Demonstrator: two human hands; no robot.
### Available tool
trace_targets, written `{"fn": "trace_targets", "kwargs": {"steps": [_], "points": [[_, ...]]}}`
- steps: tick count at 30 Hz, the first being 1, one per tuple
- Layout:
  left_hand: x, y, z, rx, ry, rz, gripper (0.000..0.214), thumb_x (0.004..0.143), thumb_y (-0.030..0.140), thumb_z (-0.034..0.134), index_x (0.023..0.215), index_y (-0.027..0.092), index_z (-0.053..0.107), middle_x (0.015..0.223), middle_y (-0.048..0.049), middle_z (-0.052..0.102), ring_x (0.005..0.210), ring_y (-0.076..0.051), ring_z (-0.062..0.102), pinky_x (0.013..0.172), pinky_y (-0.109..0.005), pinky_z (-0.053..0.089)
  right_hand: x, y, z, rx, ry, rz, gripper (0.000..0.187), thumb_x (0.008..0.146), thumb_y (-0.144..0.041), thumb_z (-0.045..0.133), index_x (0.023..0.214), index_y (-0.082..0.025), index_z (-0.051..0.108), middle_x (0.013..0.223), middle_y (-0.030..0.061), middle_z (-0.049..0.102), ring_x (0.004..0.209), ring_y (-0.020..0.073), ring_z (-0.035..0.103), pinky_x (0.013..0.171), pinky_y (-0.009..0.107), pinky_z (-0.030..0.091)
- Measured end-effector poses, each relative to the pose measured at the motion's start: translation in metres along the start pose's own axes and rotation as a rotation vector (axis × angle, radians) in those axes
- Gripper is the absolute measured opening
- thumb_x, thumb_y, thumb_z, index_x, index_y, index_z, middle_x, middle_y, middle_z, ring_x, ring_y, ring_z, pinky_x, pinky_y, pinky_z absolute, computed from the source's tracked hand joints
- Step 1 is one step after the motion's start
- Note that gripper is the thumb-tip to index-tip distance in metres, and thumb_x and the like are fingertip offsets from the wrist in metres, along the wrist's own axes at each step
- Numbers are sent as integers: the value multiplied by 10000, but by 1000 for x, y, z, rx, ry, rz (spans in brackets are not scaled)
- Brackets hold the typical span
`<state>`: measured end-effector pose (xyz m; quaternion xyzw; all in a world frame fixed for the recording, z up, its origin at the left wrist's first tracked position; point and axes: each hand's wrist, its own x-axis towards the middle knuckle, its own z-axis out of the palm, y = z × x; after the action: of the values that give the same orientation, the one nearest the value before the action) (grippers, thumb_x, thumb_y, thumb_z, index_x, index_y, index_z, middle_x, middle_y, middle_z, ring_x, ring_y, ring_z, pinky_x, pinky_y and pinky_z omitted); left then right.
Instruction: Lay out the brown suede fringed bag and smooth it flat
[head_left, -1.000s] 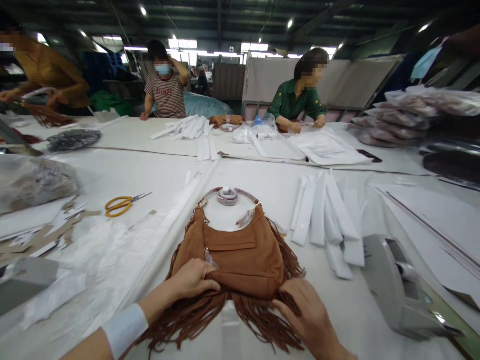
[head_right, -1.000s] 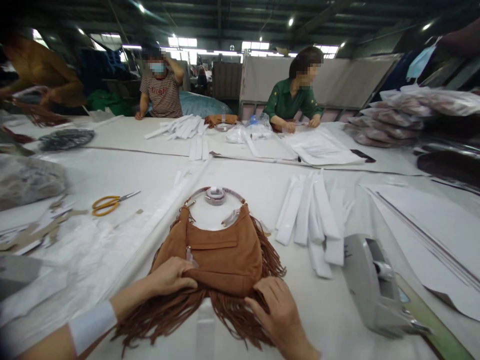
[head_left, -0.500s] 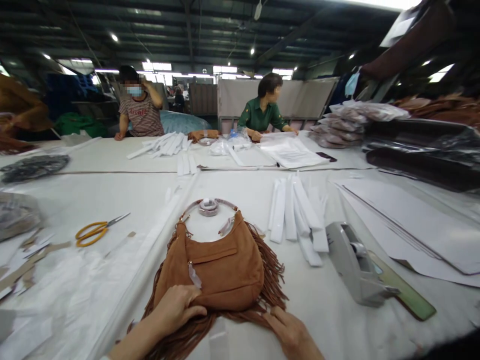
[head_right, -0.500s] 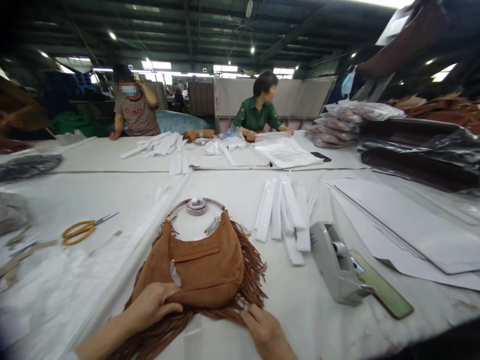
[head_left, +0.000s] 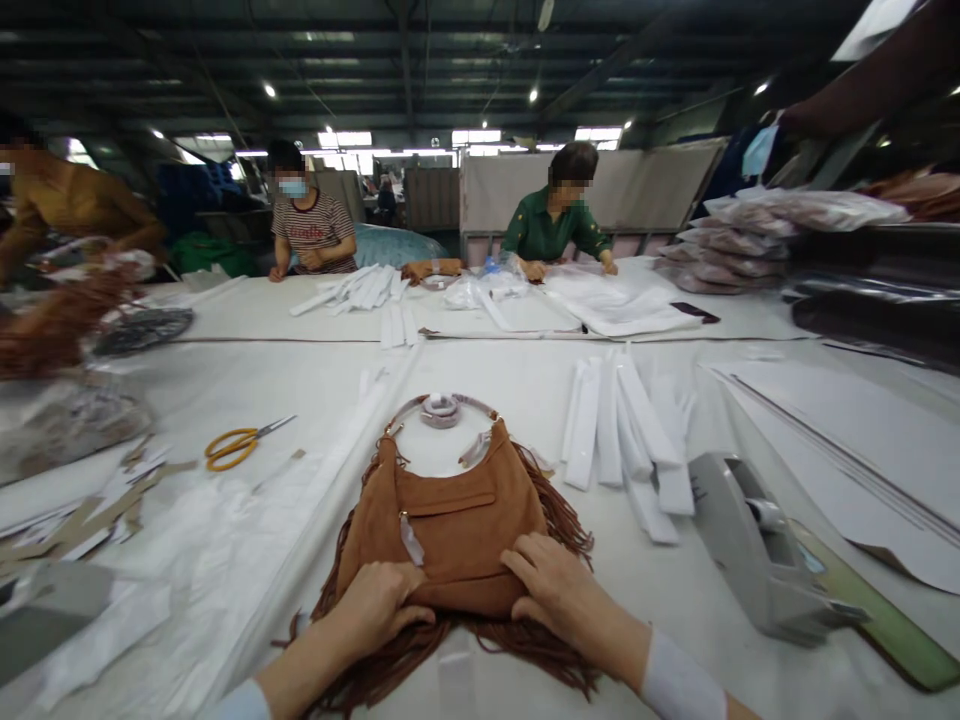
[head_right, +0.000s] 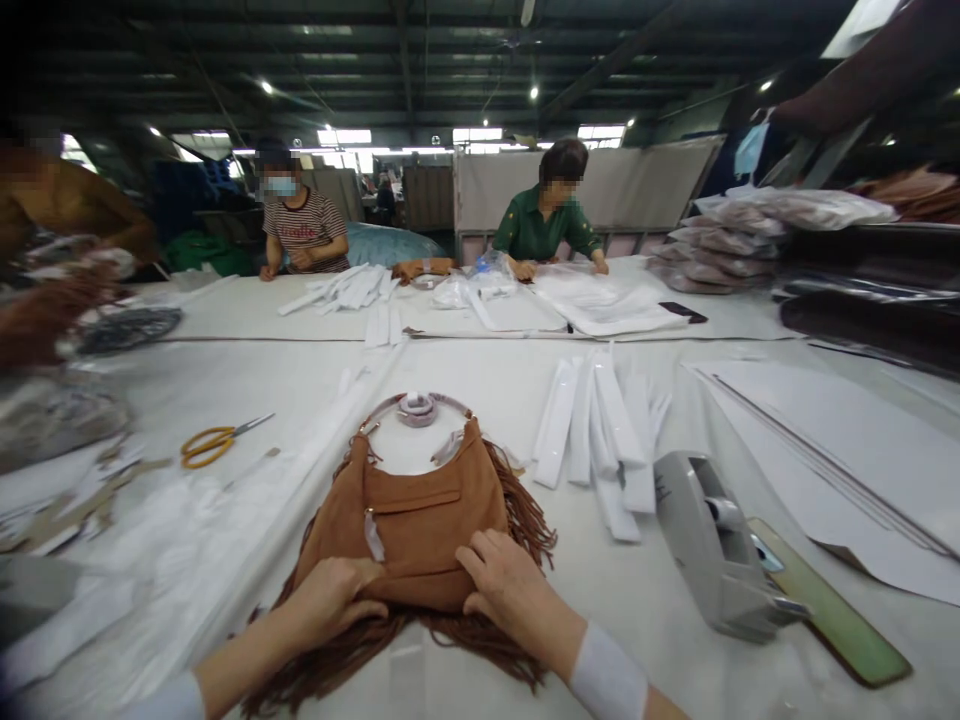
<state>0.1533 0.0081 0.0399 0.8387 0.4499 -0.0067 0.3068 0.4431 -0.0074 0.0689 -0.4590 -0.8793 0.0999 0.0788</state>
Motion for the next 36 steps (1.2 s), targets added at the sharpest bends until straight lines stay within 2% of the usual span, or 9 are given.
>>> {"fn": "trace_targets", "kwargs": {"steps": [8, 14, 16, 19, 21, 24, 29, 32, 36], "points": [[-2, 0, 13, -13, 156, 21, 192, 866, 380, 571, 1003, 268, 646, 978, -24, 711, 943, -212, 657, 839, -266, 483, -11, -3, 30, 30, 90, 75, 595, 639, -164, 839, 1153, -160, 539, 1051, 79, 602, 971, 275, 531, 875, 434, 497], [-6, -18, 31, -42, 259, 125, 190, 922, 344, 493, 1008, 282, 650, 948, 1, 719, 880, -174, 677, 791, -232, 509, -14, 1, 28, 327, 125, 121, 328, 744, -159, 726, 1035, -189, 577, 990, 51, 622, 951, 238, 550, 870, 386, 478], [-9, -29, 40, -28, 311, 161, 201, 925, 324, 491, 1070, 294, 628, 1000, 10, 712, 918, -167, 673, 806, -228, 515, -22, 10, 21, 534, 261, 268, 228, 813, -278, 656, 1017, -208, 582, 1012, 48, 626, 968, 222, 564, 883, 362, 469], [-12, -42, 50, 27, 399, 226, 249, 909, 290, 514, 1145, 291, 592, 1044, 5, 702, 964, -170, 665, 836, -241, 527, -36, 25, 21, 791, 436, 737, 299, 917, -439, 405, 933, -195, 579, 835, 46, 646, 768, 189, 615, 705, 308, 508], [-12, -45, 54, 68, 439, 261, 258, 897, 269, 526, 1147, 280, 590, 1037, -2, 702, 956, -174, 668, 842, -256, 537, -41, 32, 31, 896, 371, 910, 405, 905, -518, 353, 803, -188, 565, 629, 23, 611, 527, 170, 576, 486, 274, 461], [-13, -44, 55, 108, 501, 298, 228, 897, 242, 516, 1105, 264, 608, 1016, -12, 708, 940, -174, 674, 825, -258, 551, -32, 34, 49, 996, 189, 883, 488, 872, -591, 368, 636, -192, 522, 454, 12, 549, 330, 143, 470, 329, 241, 335], [-16, -43, 56, 118, 616, 349, 248, 895, 254, 527, 1129, 253, 611, 1035, -17, 717, 957, -168, 678, 850, -257, 554, -6, 32, 56, 1024, 162, 847, 484, 922, -535, 263, 735, -179, 531, 572, 17, 597, 420, 125, 544, 366, 206, 386], [-17, -47, 58, 92, 670, 329, 248, 902, 260, 514, 1127, 250, 617, 1024, -11, 724, 951, -161, 684, 844, -245, 560, -6, 39, 47, 972, 203, 849, 326, 916, -456, 369, 878, -187, 548, 727, 16, 637, 562, 122, 606, 424, 187, 426], [-16, -55, 63, 94, 710, 338, 267, 895, 273, 509, 1138, 246, 617, 1039, -8, 724, 962, -167, 685, 859, -247, 560, -18, 42, 45, 888, 135, 954, 336, 907, -457, 427, 745, -187, 546, 526, 4, 588, 387, 127, 510, 340, 206, 335]]}}
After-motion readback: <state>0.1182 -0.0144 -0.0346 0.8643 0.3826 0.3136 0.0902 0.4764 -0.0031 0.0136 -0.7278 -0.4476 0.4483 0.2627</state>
